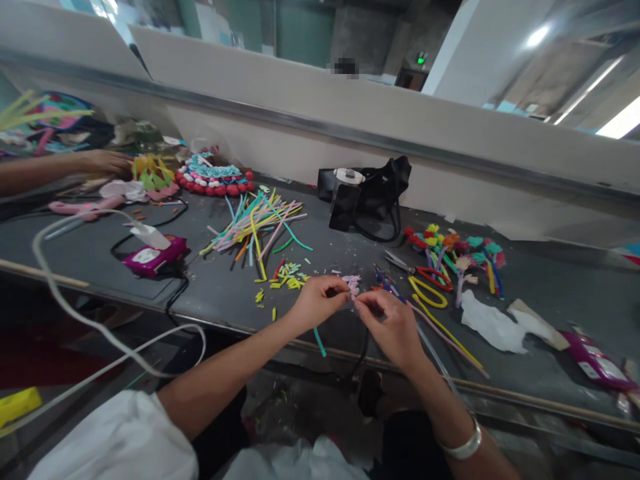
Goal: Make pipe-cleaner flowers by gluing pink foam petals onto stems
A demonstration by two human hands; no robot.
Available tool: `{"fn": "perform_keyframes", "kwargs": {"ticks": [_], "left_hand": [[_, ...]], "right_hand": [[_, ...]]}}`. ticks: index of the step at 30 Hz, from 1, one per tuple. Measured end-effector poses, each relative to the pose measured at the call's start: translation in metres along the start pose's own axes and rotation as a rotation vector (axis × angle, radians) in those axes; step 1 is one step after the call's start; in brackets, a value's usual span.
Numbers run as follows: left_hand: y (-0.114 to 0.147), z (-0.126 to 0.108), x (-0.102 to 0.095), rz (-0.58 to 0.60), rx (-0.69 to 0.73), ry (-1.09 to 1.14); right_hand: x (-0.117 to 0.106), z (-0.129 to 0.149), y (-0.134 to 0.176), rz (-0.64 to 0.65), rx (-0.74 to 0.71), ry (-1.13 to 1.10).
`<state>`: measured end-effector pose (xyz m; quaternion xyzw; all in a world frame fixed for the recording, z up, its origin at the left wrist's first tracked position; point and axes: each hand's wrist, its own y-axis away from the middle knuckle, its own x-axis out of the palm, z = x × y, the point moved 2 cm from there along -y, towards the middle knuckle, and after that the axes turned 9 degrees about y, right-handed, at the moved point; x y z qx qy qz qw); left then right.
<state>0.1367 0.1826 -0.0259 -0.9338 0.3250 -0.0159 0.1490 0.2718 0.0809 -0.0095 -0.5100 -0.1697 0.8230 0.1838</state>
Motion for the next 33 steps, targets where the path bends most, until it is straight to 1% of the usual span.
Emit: {"fn": "perform_keyframes", "kwargs": {"ticks": [2,4,7,9,10,12,13,15,16,18,21,24,27,31,33], "left_hand": [[0.002,-0.001,0.001,0.023,0.147,-0.16],[0.005,-0.002,0.003,0.087,0.284,-0.291],[0.009,-0.004,0.006,0.208,0.39,-0.407],[0.01,-0.006,0.006,0.273,0.422,-0.404],[0.011,-0.008,0.006,0.303,0.434,-0.387],[0.011,-0.011,0.006,0.343,0.458,-0.335],[0.012,-0.013,0.005,0.345,0.468,-0.306],[0.013,-0.016,0.005,0.312,0.488,-0.26],[0.014,-0.017,0.005,0.282,0.496,-0.245],[0.016,-0.018,0.006,0.214,0.494,-0.235],[0.017,-0.017,0.007,0.097,0.463,-0.235],[0.017,-0.017,0.008,0.009,0.413,-0.234],[0.015,-0.016,0.008,-0.042,0.328,-0.219],[0.01,-0.012,0.007,-0.087,0.188,-0.174],[0.008,-0.008,0.006,-0.083,0.171,-0.169]], "right_hand": [[-0.001,0.001,0.0,0.003,-0.041,0.041],[-0.002,0.002,-0.001,-0.006,-0.093,0.086],[-0.006,0.001,-0.002,-0.029,-0.133,0.125],[-0.01,-0.003,-0.004,-0.024,-0.102,0.086],[-0.012,-0.005,-0.005,0.0,-0.069,0.042],[-0.015,-0.009,-0.007,0.085,0.024,-0.076],[-0.016,-0.011,-0.008,0.141,0.079,-0.145],[-0.016,-0.014,-0.01,0.249,0.185,-0.28],[-0.015,-0.014,-0.011,0.284,0.232,-0.34],[-0.012,-0.014,-0.012,0.326,0.315,-0.455],[-0.005,-0.013,-0.011,0.342,0.408,-0.593],[0.003,-0.013,-0.009,0.33,0.436,-0.634],[0.009,-0.011,-0.007,0.295,0.435,-0.611],[0.012,-0.002,-0.003,0.19,0.413,-0.494],[0.012,0.003,-0.001,0.134,0.394,-0.425]]}}
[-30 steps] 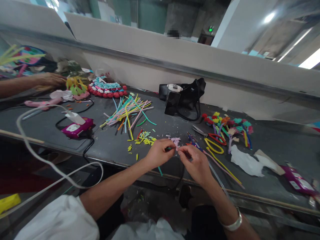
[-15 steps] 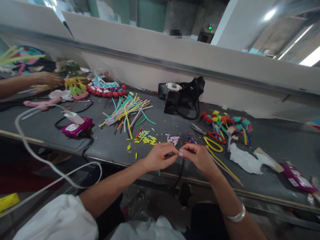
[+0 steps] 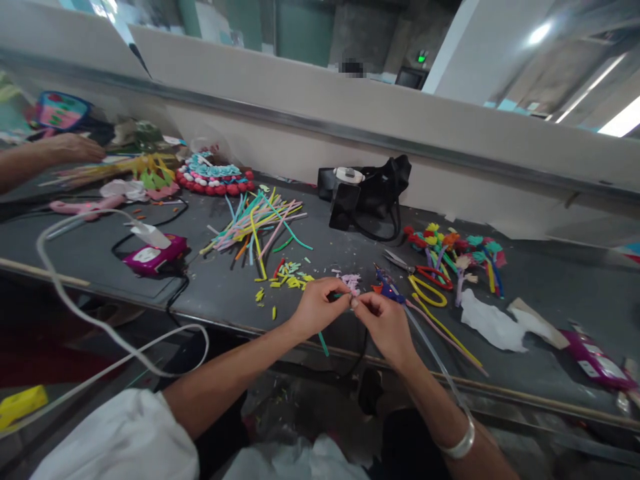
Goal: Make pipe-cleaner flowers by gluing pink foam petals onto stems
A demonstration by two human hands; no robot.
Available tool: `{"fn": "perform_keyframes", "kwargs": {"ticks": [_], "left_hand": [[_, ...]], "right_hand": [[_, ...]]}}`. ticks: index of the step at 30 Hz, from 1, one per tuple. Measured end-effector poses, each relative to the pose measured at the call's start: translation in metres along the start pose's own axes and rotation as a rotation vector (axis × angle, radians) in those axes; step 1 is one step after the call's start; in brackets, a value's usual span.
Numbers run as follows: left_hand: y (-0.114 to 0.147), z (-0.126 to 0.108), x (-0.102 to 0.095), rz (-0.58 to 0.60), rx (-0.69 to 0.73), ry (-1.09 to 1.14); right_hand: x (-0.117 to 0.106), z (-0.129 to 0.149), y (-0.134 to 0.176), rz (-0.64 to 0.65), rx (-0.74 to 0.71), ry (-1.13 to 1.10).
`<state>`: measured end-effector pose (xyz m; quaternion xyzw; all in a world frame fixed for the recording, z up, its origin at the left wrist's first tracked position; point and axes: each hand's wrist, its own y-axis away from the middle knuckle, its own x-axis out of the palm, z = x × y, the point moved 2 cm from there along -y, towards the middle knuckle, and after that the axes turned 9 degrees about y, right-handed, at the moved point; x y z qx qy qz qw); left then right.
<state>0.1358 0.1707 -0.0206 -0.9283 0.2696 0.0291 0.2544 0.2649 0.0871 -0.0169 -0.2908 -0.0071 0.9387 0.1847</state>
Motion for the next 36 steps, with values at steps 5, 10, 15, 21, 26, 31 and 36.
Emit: {"fn": "perform_keyframes", "kwargs": {"ticks": [5,10,15,21,26,31,36], "left_hand": [[-0.001,0.007,-0.001,0.101,0.139,-0.096],[0.001,0.006,-0.001,0.273,0.238,-0.334],[-0.002,0.001,-0.004,0.354,0.342,-0.309],[-0.001,0.0,-0.004,0.358,0.422,-0.279],[0.004,-0.005,-0.001,0.356,0.485,-0.384],[0.009,-0.011,0.001,0.346,0.624,-0.49],[0.012,-0.014,0.001,0.214,0.676,-0.396]], "right_hand": [[0.001,0.004,0.006,-0.133,-0.257,0.353],[-0.005,0.007,0.005,-0.184,-0.592,0.755],[-0.015,0.005,0.002,-0.227,-0.665,0.685],[-0.022,0.002,-0.003,-0.101,-0.338,0.332],[-0.026,-0.005,-0.008,0.159,0.125,-0.148],[-0.025,-0.016,-0.011,0.402,0.353,-0.452],[-0.02,-0.02,-0.011,0.58,0.425,-0.616]]}}
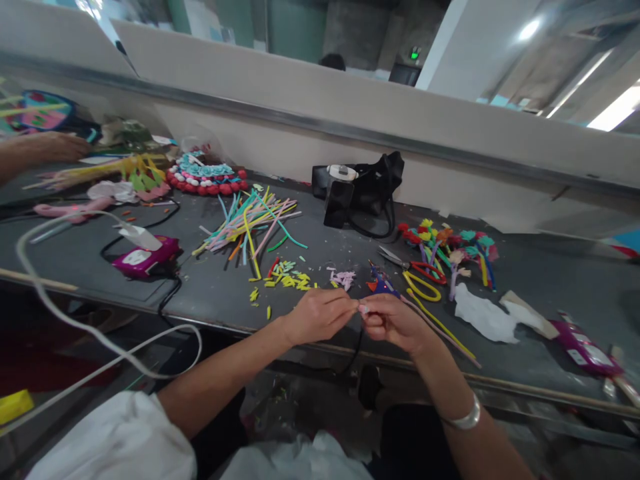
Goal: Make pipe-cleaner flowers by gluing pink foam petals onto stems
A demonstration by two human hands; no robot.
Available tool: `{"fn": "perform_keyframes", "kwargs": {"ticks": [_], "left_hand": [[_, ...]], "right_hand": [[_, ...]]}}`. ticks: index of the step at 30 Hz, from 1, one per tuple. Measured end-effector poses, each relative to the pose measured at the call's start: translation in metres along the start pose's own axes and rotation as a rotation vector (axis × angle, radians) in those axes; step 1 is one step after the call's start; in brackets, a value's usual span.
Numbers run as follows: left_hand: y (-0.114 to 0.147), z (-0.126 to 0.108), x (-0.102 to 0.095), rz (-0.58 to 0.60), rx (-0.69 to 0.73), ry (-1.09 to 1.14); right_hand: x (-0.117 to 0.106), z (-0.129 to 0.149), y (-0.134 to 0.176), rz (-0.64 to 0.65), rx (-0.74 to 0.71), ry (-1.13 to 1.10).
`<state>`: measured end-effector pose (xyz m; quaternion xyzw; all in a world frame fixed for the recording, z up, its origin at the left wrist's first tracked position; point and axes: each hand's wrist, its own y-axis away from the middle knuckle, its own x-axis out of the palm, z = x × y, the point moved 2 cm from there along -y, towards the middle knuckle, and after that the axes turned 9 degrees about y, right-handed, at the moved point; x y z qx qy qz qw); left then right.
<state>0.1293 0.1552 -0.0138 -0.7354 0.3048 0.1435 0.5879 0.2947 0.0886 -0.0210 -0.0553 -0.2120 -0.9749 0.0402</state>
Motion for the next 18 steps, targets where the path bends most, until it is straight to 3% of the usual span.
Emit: {"fn": "perform_keyframes", "kwargs": {"ticks": [4,8,13,16,18], "left_hand": [[-0.002,0.001,0.0,-0.104,-0.058,0.198],[-0.008,0.007,0.0,-0.21,-0.295,0.407],[-0.011,0.015,0.001,-0.276,-0.653,0.555],[-0.01,0.018,0.007,-0.251,-0.783,0.676],[-0.009,0.019,0.011,-0.197,-0.835,0.733]], "right_hand": [[0.009,-0.003,-0.003,0.016,-0.049,-0.055],[0.018,-0.007,-0.005,-0.06,-0.104,-0.008],[0.012,0.002,0.004,-0.361,-0.267,0.124],[0.006,0.011,0.012,-0.55,-0.383,0.345],[0.005,0.013,0.015,-0.585,-0.416,0.504]]}}
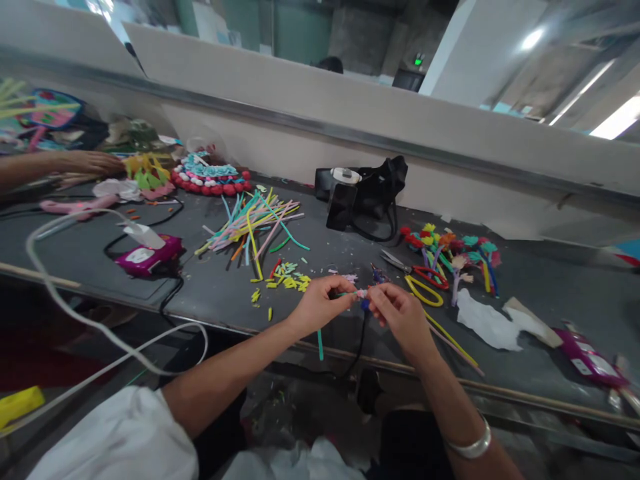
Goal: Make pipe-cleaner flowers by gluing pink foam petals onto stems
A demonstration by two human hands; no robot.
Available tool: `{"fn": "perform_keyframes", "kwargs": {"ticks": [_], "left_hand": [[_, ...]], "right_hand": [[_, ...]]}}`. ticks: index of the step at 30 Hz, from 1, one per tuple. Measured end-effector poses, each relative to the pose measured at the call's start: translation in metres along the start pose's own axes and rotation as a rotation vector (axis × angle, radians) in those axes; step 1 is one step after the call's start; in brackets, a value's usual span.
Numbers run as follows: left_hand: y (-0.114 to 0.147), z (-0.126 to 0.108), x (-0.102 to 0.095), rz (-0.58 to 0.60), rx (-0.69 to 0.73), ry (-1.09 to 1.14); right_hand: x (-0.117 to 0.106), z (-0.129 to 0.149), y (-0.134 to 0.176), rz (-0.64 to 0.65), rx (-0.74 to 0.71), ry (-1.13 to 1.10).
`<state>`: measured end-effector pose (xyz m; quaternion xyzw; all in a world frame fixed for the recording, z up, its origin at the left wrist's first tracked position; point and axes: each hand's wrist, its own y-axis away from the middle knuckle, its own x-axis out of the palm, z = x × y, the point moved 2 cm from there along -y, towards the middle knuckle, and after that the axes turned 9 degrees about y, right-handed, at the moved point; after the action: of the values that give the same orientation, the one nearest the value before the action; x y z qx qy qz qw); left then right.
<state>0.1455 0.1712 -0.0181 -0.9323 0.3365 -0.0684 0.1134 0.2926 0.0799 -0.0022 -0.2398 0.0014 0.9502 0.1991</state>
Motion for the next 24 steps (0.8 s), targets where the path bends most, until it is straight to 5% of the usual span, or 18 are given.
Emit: {"fn": "perform_keyframes", "kwargs": {"ticks": [4,9,12,15,20,24], "left_hand": [[0.0004,0.0026,0.0036,0.075,-0.127,0.067],[0.0026,0.0045,0.0062,0.206,-0.546,0.49],[0.003,0.0029,0.0061,0.284,-0.609,0.563],[0.0014,0.001,0.0039,0.283,-0.396,0.305],[0.003,-0.0017,0.0001,0.208,0.32,-0.445],[0.0064,0.0001,-0.0026,0.249,0.5,-0.567]], "right_hand": [[0.0013,-0.0003,0.0011,0.055,-0.089,0.125],[0.0031,-0.0014,-0.0004,0.074,-0.206,0.205],[0.0023,-0.0006,-0.0009,0.058,-0.233,0.225],[0.0009,-0.0004,-0.0009,0.024,-0.179,0.2],[0.0054,-0.0034,-0.0013,0.086,0.017,-0.005],[0.0094,-0.0049,-0.0019,0.136,0.075,-0.137]]}}
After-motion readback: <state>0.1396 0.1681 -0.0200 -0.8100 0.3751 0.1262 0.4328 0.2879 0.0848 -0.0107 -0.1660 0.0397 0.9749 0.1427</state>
